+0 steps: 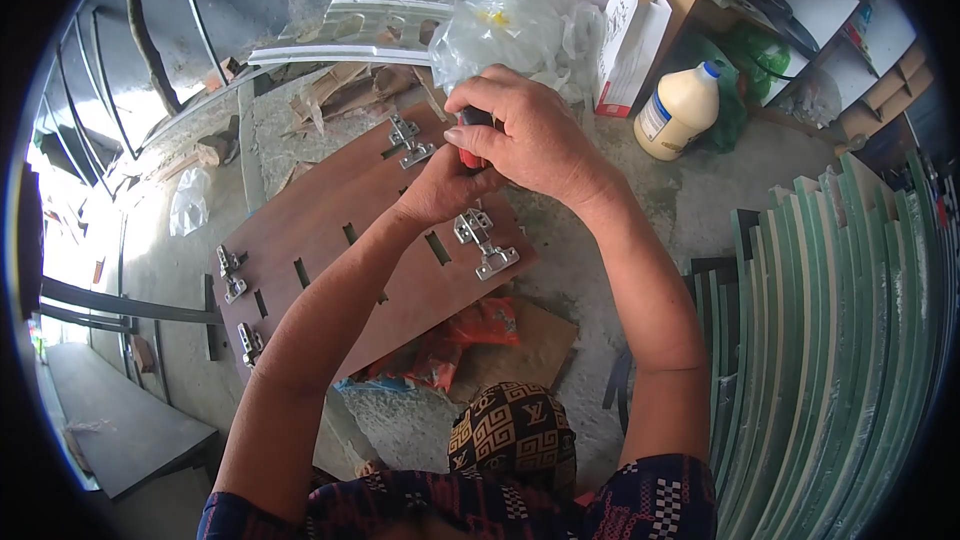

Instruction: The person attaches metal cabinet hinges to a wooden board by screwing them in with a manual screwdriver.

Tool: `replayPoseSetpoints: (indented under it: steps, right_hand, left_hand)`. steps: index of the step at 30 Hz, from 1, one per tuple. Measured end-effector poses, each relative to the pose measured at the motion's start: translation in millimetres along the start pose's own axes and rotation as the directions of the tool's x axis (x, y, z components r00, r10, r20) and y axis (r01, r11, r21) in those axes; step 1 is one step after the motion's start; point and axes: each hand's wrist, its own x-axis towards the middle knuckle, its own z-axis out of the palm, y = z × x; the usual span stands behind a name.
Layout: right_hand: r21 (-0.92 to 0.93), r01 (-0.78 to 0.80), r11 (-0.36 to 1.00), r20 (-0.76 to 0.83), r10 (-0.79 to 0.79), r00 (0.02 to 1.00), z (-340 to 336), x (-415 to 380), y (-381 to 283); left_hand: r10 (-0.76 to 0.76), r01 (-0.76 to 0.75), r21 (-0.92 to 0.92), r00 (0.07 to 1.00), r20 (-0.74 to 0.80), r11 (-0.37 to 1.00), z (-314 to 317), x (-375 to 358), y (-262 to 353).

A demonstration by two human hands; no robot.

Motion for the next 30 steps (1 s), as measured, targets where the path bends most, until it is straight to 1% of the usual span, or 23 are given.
replayPoseSetpoints:
  steps: [3,6,8,11,17,18,21,22,23,24,25,27,30]
  right_hand:
    - [0.014,0.004,1.000,0.034,-0.004,0.999,-3.0,0.9,2.3]
    - [0.067,0.014,0.998,0.056,-0.018,0.998,-6.5,2.4,2.3]
    - [0.102,-0.008,0.995,0.083,0.000,0.997,-9.4,3.9,-0.4]
    - [0.021,-0.023,1.000,0.047,0.022,0.999,-7.4,6.3,-0.4]
    - [0.023,-0.180,0.983,0.104,0.176,0.979,-11.6,8.9,-9.3]
    - [-0.005,-0.174,0.985,0.097,0.174,0.980,-11.7,8.5,-10.0]
    - [-0.099,-0.148,0.984,0.086,0.157,0.984,-11.8,9.2,-12.2]
    - [-0.131,-0.133,0.982,0.090,0.146,0.985,-12.1,8.7,-11.9]
    - [-0.156,-0.111,0.981,0.098,0.128,0.987,-9.9,9.0,-11.9]
    - [-0.079,-0.103,0.992,0.104,0.111,0.988,-9.0,8.9,-16.3]
    - [-0.001,-0.097,0.995,0.112,0.096,0.989,-10.3,7.9,-20.7]
    - [0.053,0.013,0.999,0.146,-0.020,0.989,-10.5,5.5,-17.0]
    - [0.070,-0.053,0.996,0.142,0.043,0.989,-7.5,6.0,-23.0]
  left_hand:
    - [-0.060,0.060,0.010,0.998,0.003,0.998,-1.8,-1.4,5.7]
    - [-0.166,0.162,0.078,0.984,0.056,0.984,-7.2,-4.1,14.0]
    - [-0.149,0.147,0.060,0.988,0.034,0.987,-6.9,-5.3,12.8]
    - [-0.134,0.133,0.061,0.991,0.011,0.989,-4.2,-6.2,10.1]
    - [-0.041,0.041,0.004,0.998,-0.041,0.999,4.0,-6.1,-9.8]
    - [-0.032,0.032,-0.005,0.998,-0.050,0.999,5.6,-5.9,-9.9]
    - [0.059,-0.061,-0.031,0.996,-0.061,0.998,5.8,-7.4,-9.4]
    - [0.114,-0.116,-0.026,0.990,-0.082,0.993,8.2,-5.7,-14.8]
    - [0.116,-0.121,-0.053,0.990,-0.082,0.991,10.9,-3.8,-23.5]
    - [0.031,-0.033,-0.021,0.996,-0.085,0.999,9.4,-8.7,-14.6]
    - [0.067,-0.069,-0.017,0.994,-0.090,0.997,7.9,-10.9,-9.7]
    - [0.034,-0.032,0.036,0.996,-0.081,0.999,4.3,-12.6,-3.4]
    - [0.013,-0.010,0.054,0.999,-0.052,0.998,2.5,-14.5,2.0]
